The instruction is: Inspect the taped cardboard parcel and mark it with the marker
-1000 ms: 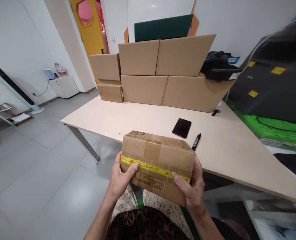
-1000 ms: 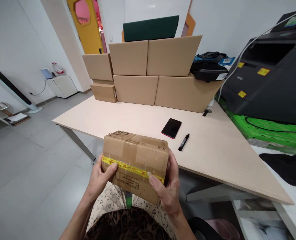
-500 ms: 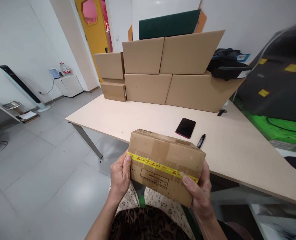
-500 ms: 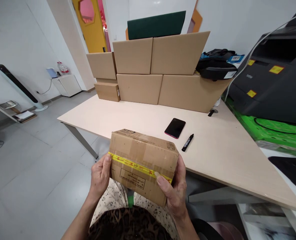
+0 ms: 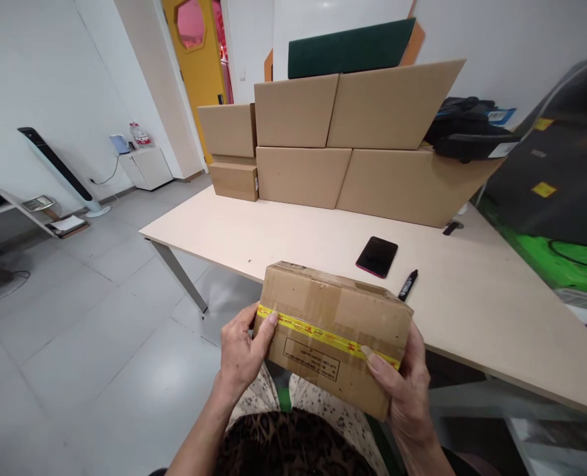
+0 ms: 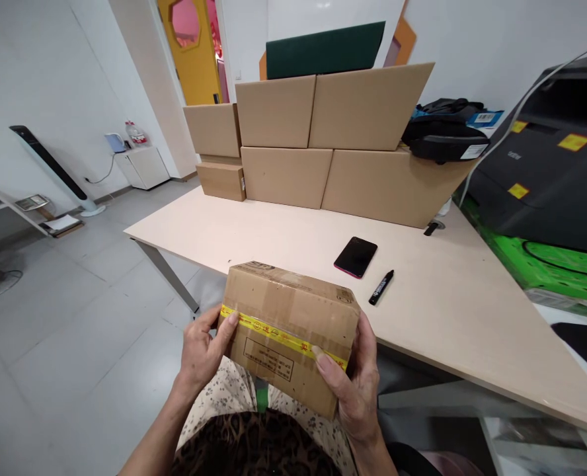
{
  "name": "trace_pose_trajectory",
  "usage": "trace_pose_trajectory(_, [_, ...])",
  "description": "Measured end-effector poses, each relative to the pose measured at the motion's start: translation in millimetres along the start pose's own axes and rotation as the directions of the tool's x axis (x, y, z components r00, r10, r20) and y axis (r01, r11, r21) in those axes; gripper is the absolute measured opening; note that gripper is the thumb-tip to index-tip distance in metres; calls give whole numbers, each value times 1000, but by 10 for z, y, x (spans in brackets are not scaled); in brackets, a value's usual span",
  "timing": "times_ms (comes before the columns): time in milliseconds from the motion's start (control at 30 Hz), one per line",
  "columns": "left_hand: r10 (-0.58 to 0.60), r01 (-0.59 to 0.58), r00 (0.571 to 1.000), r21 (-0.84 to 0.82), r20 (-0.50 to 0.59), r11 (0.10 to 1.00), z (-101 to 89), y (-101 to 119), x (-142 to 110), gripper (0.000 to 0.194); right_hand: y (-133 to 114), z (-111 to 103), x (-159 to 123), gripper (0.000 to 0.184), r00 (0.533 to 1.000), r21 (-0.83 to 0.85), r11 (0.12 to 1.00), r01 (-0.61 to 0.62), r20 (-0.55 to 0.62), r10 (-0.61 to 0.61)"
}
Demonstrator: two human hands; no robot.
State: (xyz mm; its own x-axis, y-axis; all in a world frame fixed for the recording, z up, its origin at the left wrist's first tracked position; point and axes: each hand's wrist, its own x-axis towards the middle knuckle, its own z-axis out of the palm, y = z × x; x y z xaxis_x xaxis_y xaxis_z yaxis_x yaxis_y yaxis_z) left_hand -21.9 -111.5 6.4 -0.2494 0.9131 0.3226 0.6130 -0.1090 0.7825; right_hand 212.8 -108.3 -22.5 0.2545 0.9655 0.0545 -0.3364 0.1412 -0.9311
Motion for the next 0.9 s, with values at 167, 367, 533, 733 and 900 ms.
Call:
trace_pose_trajectory(167, [35, -36, 999, -35, -19, 999, -4, -49, -5, 38, -13, 23, 8, 85, 1000, 18, 1000, -8, 6, 7])
trace_pose_trajectory(367, [92, -92, 996, 51, 10, 994, -29, -74, 23, 42, -19, 45, -14, 85, 998, 29, 998, -63, -12, 64])
trace_pose_trajectory(533, [83, -83, 996, 56, -6, 995, -46, -46, 59, 46, -15, 42, -10, 88, 997, 30, 997, -65, -29, 66])
trace_pose_trajectory(733, [59, -59, 998, 27, -26, 998, -45, -28, 79, 51, -39, 58, -23, 89, 992, 27, 994, -110, -51, 111])
trace_pose_trajectory(900, [27, -28, 999, -50, -19, 998, -48, -70, 50, 52, -32, 37, -3, 87, 990, 32, 992, -125, -64, 127])
